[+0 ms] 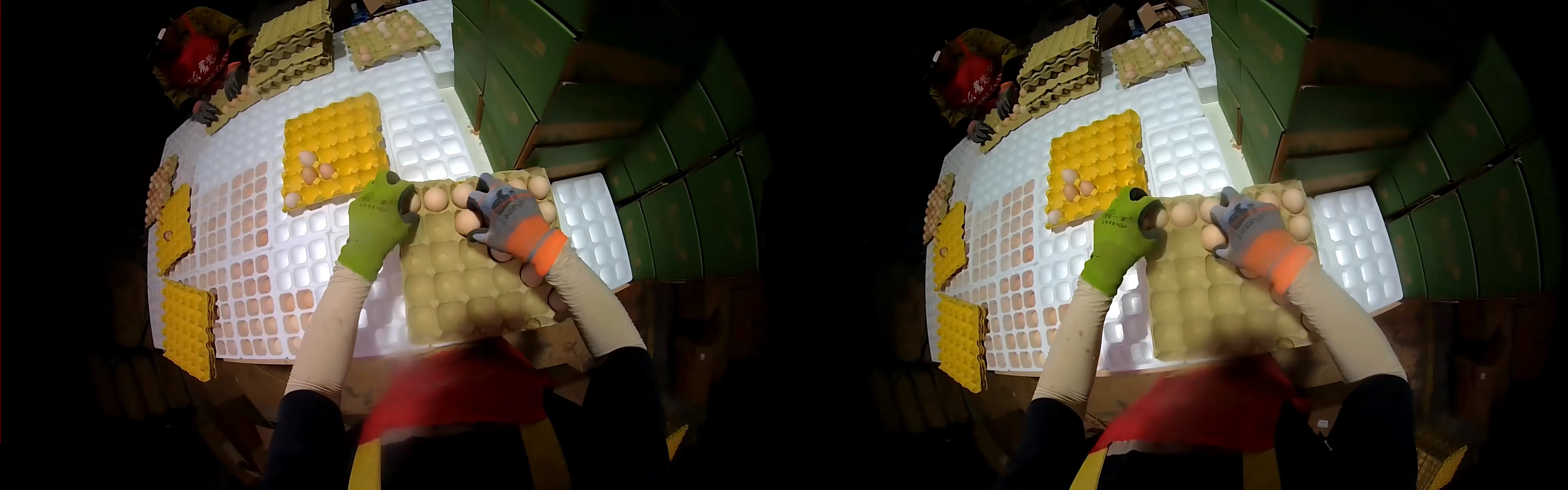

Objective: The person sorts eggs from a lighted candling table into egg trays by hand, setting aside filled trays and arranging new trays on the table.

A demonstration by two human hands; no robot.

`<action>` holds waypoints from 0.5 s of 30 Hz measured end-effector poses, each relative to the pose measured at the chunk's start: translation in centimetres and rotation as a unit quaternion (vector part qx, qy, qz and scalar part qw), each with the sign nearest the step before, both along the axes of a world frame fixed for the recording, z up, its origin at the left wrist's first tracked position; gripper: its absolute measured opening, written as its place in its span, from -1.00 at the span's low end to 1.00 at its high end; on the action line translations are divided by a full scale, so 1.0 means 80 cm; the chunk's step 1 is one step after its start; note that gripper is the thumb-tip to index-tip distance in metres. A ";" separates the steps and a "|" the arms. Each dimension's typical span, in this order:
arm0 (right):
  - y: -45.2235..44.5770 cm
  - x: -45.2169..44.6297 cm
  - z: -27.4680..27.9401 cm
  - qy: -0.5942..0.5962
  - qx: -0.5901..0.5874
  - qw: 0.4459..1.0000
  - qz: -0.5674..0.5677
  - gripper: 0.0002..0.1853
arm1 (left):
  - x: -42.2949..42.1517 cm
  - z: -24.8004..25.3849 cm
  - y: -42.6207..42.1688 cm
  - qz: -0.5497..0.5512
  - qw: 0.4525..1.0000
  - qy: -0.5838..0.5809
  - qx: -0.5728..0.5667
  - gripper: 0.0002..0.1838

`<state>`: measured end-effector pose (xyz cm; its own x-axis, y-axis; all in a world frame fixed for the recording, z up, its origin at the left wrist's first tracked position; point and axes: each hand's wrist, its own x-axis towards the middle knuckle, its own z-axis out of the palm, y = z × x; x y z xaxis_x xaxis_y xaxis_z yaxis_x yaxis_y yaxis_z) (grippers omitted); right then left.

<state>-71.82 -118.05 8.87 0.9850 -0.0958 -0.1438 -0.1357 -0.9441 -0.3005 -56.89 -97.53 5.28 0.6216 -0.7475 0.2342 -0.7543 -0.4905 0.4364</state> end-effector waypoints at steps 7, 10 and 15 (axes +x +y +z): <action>-0.068 -0.040 -0.010 -0.059 0.659 0.726 -0.188 -0.49 | -0.010 -0.002 0.061 -0.003 0.616 0.688 -0.384 -0.45; -0.067 0.007 -0.025 -0.117 0.373 0.914 -0.110 -0.50 | -0.013 0.024 0.039 0.031 0.690 0.639 -0.337 -0.45; -0.024 0.068 -0.011 0.109 -0.180 0.978 -0.005 -0.51 | -0.006 0.015 -0.025 -0.037 0.996 0.001 -0.085 -0.53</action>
<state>-66.34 -119.98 7.97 0.9333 -0.1883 -0.3059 -0.1693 -0.9817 0.0876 -57.40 -99.55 6.50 0.5670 -0.7406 0.3606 -0.7847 -0.3526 0.5098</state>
